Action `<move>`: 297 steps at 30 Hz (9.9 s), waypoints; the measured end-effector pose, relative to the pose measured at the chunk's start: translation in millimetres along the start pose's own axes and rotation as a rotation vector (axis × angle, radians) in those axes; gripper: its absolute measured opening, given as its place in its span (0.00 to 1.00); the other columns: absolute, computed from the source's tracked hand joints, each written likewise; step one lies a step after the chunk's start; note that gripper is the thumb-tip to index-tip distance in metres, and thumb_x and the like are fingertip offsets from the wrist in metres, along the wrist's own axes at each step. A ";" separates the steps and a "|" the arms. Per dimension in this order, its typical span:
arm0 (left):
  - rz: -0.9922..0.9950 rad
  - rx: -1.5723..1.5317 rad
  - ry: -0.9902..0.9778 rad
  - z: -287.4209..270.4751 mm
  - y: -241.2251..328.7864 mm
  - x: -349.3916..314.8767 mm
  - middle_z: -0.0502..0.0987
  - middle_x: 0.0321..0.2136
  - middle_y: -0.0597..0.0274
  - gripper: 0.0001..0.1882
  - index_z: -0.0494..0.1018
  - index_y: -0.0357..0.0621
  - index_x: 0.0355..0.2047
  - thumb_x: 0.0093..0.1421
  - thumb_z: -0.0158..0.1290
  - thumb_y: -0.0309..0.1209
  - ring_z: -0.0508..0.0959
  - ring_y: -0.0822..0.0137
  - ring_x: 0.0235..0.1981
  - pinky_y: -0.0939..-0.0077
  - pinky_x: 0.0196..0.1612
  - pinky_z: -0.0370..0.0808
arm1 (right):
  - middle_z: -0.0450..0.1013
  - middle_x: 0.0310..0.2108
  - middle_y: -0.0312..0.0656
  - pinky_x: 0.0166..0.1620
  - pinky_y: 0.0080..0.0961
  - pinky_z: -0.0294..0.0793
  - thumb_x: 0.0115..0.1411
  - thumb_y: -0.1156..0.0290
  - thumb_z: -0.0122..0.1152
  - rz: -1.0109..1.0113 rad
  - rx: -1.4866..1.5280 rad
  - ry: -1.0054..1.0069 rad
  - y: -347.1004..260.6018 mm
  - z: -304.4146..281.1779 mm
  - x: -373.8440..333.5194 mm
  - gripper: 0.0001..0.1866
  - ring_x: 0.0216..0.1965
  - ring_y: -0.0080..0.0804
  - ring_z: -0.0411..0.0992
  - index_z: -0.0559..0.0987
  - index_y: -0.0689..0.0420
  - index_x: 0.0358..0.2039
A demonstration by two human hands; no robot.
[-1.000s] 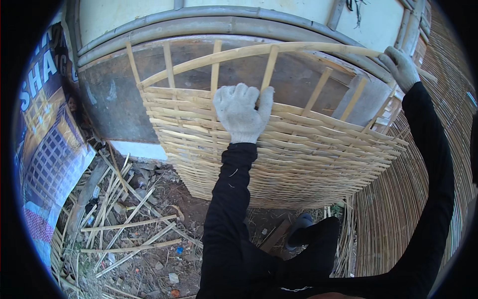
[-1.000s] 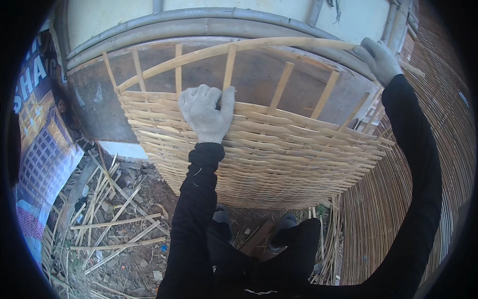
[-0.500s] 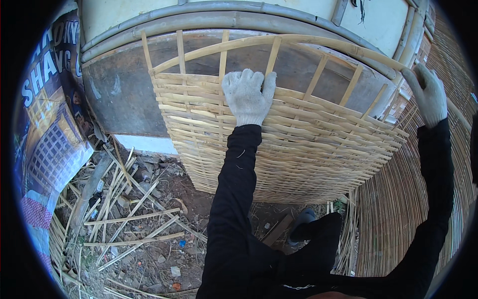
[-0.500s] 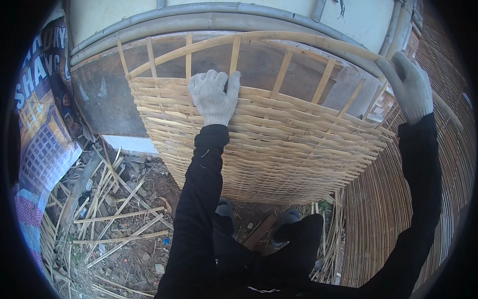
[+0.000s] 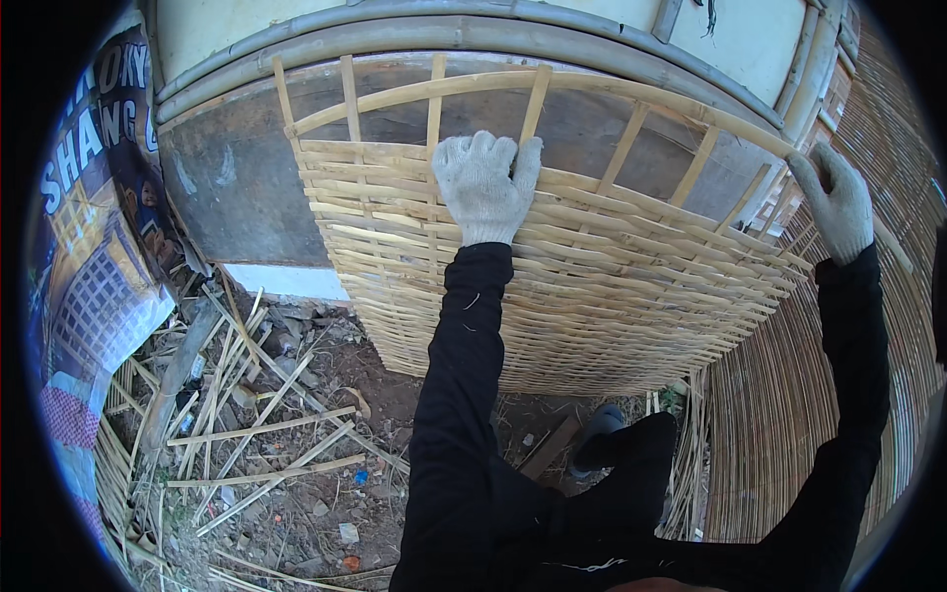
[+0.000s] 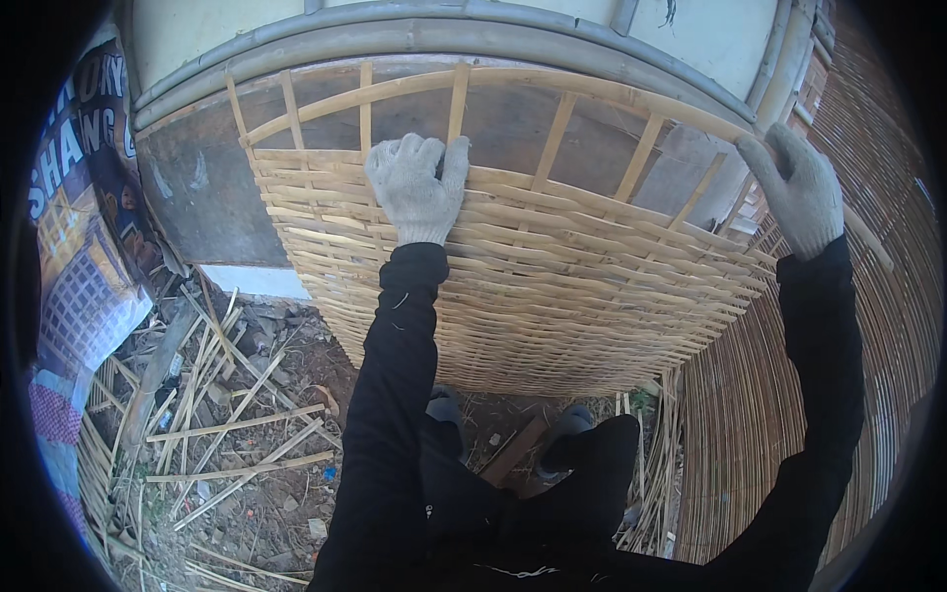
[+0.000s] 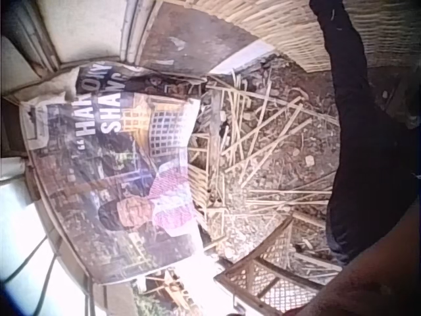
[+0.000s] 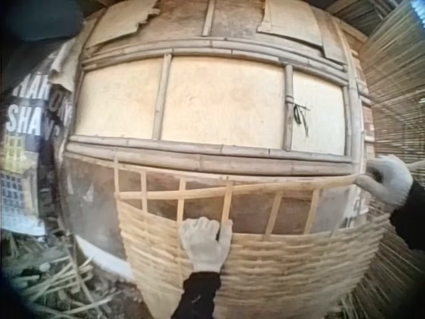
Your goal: The person constructs a bamboo screen by positioning bamboo slats onto a wooden frame and securing them using a machete to trim and tap the pieces into place.
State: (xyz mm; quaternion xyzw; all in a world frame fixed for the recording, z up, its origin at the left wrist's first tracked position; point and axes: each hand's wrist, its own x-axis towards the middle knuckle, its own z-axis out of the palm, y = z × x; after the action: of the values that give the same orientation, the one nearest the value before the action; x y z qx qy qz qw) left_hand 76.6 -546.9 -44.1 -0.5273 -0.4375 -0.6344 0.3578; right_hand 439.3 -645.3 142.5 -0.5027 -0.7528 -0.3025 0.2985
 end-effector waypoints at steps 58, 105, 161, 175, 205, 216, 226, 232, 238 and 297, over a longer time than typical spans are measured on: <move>0.029 0.008 0.000 15.1 1.2 7.3 0.70 0.19 0.64 0.19 0.70 0.50 0.15 0.55 0.62 0.42 0.72 0.57 0.28 0.58 0.41 0.66 | 0.66 0.21 0.45 0.30 0.37 0.62 0.60 0.55 0.65 -0.181 -0.136 0.115 35.3 44.7 -2.3 0.18 0.25 0.42 0.66 0.77 0.60 0.29; -0.016 0.129 -0.100 55.3 51.1 39.6 0.69 0.20 0.61 0.18 0.69 0.46 0.15 0.59 0.59 0.36 0.70 0.56 0.29 0.59 0.41 0.63 | 0.68 0.22 0.45 0.33 0.36 0.67 0.68 0.49 0.55 -0.180 0.221 -0.186 134.2 76.0 84.8 0.25 0.26 0.37 0.67 0.78 0.61 0.32; 0.157 0.381 -0.081 16.5 -37.4 149.0 0.74 0.32 0.46 0.15 0.76 0.33 0.36 0.65 0.53 0.36 0.73 0.48 0.35 0.55 0.42 0.69 | 0.76 0.41 0.47 0.48 0.33 0.75 0.67 0.66 0.59 -0.280 0.104 -0.061 293.2 59.4 57.3 0.16 0.43 0.42 0.75 0.75 0.60 0.52; 0.153 0.389 -0.126 37.6 -28.4 142.8 0.71 0.30 0.47 0.18 0.73 0.34 0.33 0.69 0.47 0.39 0.70 0.47 0.33 0.52 0.41 0.64 | 0.73 0.42 0.44 0.49 0.32 0.73 0.69 0.65 0.57 -0.238 0.235 -0.060 352.8 87.8 82.8 0.14 0.44 0.39 0.72 0.76 0.56 0.51; -0.636 -1.327 -0.809 219.5 383.5 75.5 0.79 0.38 0.56 0.18 0.68 0.34 0.56 0.71 0.45 0.31 0.78 0.70 0.32 0.74 0.39 0.76 | 0.79 0.42 0.49 0.49 0.36 0.77 0.68 0.64 0.57 -0.058 0.169 -0.099 314.7 11.8 29.8 0.15 0.43 0.45 0.78 0.79 0.58 0.50; -0.855 -1.681 -0.676 239.5 382.9 73.1 0.76 0.38 0.58 0.16 0.65 0.47 0.59 0.73 0.43 0.29 0.74 0.74 0.28 0.80 0.29 0.70 | 0.77 0.39 0.48 0.45 0.31 0.79 0.68 0.67 0.58 -0.173 0.206 -0.091 330.2 47.1 35.1 0.14 0.38 0.39 0.77 0.78 0.61 0.49; -0.893 -1.721 -0.595 260.6 388.5 72.6 0.74 0.31 0.60 0.12 0.67 0.48 0.51 0.74 0.43 0.39 0.70 0.74 0.22 0.82 0.22 0.63 | 0.78 0.40 0.46 0.48 0.39 0.77 0.67 0.65 0.58 -0.323 0.047 -0.048 358.6 73.4 53.6 0.15 0.42 0.44 0.77 0.76 0.53 0.53; -0.876 -1.614 -0.532 268.0 400.9 76.1 0.74 0.28 0.61 0.11 0.68 0.48 0.49 0.75 0.42 0.38 0.69 0.76 0.20 0.86 0.19 0.60 | 0.73 0.43 0.45 0.50 0.35 0.76 0.68 0.69 0.55 -0.315 0.204 -0.045 359.2 70.2 48.6 0.12 0.43 0.42 0.75 0.74 0.56 0.50; -0.875 -1.589 -0.499 268.1 403.7 69.9 0.75 0.26 0.62 0.11 0.69 0.48 0.48 0.74 0.42 0.38 0.68 0.78 0.18 0.86 0.17 0.60 | 0.72 0.40 0.46 0.48 0.32 0.77 0.69 0.69 0.54 -0.297 0.105 -0.093 353.2 61.1 45.3 0.11 0.42 0.42 0.75 0.72 0.59 0.49; 0.546 0.448 -0.156 72.5 21.3 174.3 0.78 0.54 0.57 0.33 0.76 0.37 0.36 0.75 0.23 0.45 0.67 0.40 0.61 0.50 0.64 0.66 | 0.77 0.32 0.42 0.44 0.28 0.71 0.66 0.61 0.57 -0.132 0.468 -0.659 369.4 68.5 127.8 0.14 0.37 0.27 0.71 0.79 0.59 0.42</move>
State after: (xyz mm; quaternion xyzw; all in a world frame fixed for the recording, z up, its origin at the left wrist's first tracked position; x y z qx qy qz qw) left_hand 89.2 -485.7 135.4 -0.5801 -0.4349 -0.3615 0.5863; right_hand 735.2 -404.8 252.5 -0.4419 -0.8872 0.0359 0.1277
